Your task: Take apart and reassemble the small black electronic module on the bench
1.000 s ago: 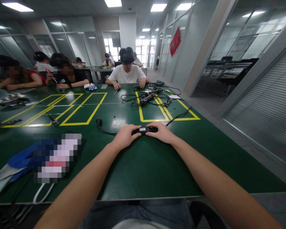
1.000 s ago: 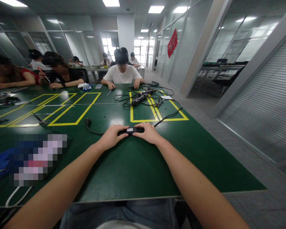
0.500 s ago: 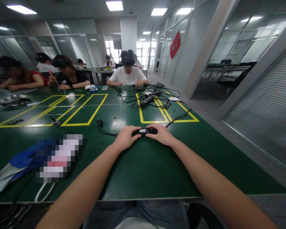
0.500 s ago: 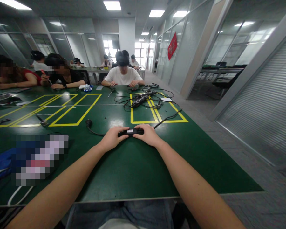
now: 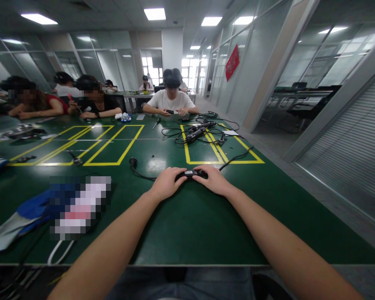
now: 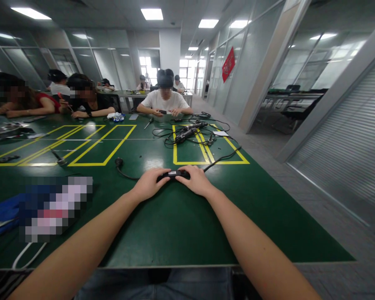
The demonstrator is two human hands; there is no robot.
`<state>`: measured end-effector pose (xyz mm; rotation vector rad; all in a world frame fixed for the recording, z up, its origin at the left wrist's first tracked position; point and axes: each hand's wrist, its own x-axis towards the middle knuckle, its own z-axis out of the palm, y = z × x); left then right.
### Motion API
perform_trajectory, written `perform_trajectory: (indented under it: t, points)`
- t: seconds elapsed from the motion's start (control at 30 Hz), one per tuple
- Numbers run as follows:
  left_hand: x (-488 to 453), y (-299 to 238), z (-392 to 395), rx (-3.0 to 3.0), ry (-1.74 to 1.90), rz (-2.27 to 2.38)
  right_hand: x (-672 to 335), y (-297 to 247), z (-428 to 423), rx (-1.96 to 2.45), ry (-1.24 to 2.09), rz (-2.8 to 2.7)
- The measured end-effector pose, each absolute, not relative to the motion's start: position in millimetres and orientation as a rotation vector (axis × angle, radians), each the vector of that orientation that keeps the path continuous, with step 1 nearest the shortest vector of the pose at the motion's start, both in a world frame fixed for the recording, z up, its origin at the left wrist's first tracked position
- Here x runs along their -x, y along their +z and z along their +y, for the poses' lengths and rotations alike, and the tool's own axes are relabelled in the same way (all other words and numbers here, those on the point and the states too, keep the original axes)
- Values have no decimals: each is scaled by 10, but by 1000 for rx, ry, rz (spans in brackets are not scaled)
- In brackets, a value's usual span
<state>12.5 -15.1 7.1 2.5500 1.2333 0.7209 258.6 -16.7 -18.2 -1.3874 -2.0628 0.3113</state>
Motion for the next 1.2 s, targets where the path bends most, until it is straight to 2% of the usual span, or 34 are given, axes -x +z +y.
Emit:
perform_trajectory:
  t: [0.33,0.7,0.93,1.2]
  points:
    - [-134,74,-178,-2490,710,1312,-2573,-181,-183,1372,295,-2056]
    - [-91,-6,-119,-2459,881,1183,-2603,-181,-178,1359,309,-2072]
    - [-100,22,-135,-2444,931,1265,-2587,-194,-177,1399,296,-2050]
    - [-108,73,-157,-2453,852,1284,-2565,-161,-211,1383,340,-2033]
